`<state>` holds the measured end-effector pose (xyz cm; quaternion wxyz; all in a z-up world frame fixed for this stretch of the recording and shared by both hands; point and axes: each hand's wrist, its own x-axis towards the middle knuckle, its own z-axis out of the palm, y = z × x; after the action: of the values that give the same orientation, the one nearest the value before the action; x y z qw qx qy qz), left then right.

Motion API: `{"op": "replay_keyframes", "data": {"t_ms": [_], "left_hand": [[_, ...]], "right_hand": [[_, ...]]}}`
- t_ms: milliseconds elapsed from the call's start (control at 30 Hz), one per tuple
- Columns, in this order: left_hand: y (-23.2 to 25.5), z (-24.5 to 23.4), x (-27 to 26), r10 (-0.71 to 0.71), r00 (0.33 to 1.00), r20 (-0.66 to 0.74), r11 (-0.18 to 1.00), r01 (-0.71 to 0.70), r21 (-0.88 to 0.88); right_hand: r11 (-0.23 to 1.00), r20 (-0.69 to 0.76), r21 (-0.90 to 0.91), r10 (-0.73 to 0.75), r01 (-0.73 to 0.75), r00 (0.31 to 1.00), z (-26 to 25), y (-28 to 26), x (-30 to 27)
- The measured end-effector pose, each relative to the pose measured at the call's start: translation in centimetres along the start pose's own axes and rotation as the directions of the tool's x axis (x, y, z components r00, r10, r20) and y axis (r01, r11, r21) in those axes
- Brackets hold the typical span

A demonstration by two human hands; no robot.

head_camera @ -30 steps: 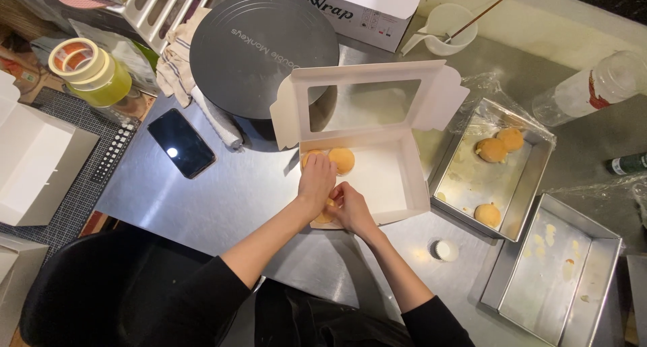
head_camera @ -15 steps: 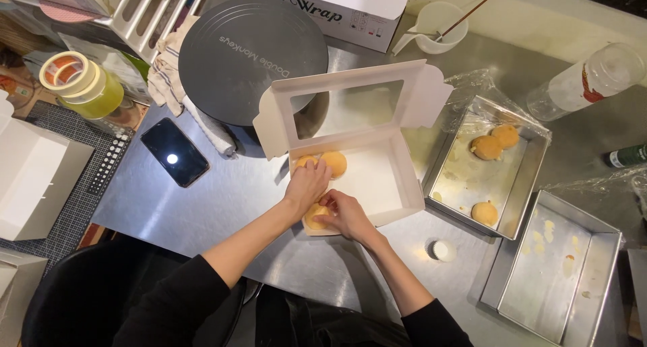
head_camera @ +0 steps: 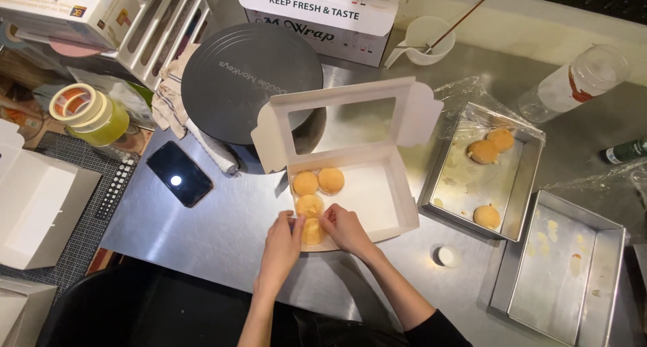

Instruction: Packaging round pastries from metal trays into cardboard boxes on a stainless steel counter.

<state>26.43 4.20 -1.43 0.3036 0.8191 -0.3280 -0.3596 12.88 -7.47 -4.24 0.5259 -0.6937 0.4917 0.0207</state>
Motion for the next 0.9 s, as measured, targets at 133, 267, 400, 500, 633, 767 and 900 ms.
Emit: {"op": "replay_keyframes", "data": {"t_ms": [133, 267, 400, 500, 633, 767, 900], "left_hand": [[-1.0, 2.0, -1.0, 0.142, 0.982, -0.122, 0.979, -0.121, 0.164], [-1.6, 2.7, -1.1, 0.233, 0.959, -0.159, 0.947, -0.187, 0.26], [-2.2, 2.2, -1.3, 0.255, 0.95, -0.18, 0.954, -0.218, 0.205], [-1.1, 1.8, -2.2, 0.168, 0.976, -0.136, 0.984, -0.158, 0.085], [-1.5, 2.8, -2.8, 0.24, 0.959, -0.153, 0.97, -0.245, -0.011], [-1.1, 3.1, -3.5, 0.138, 0.982, -0.131, 0.977, -0.156, -0.144], [-1.4, 3.2, -3.3, 0.126, 0.985, -0.117, 0.977, -0.144, -0.16]], "right_hand": [[0.999, -0.215, 0.021, -0.042, 0.048, 0.976, 1.5, 1.8, 2.6], [0.952, -0.242, 0.19, -0.192, 0.24, 0.951, 2.8, 1.3, 3.3], [0.942, -0.27, 0.263, -0.134, 0.207, 0.953, 2.3, 2.8, 4.5], [0.949, -0.237, 0.306, 0.004, 0.071, 0.971, 1.2, 1.6, 3.5], [0.984, -0.159, 0.17, -0.019, 0.046, 0.987, 2.6, 0.8, 2.7], [0.971, -0.234, -0.209, -0.162, 0.113, 0.959, 4.3, -0.9, 1.0], [0.968, -0.267, -0.199, -0.206, 0.155, 0.941, 3.6, -3.6, -1.4]]}}
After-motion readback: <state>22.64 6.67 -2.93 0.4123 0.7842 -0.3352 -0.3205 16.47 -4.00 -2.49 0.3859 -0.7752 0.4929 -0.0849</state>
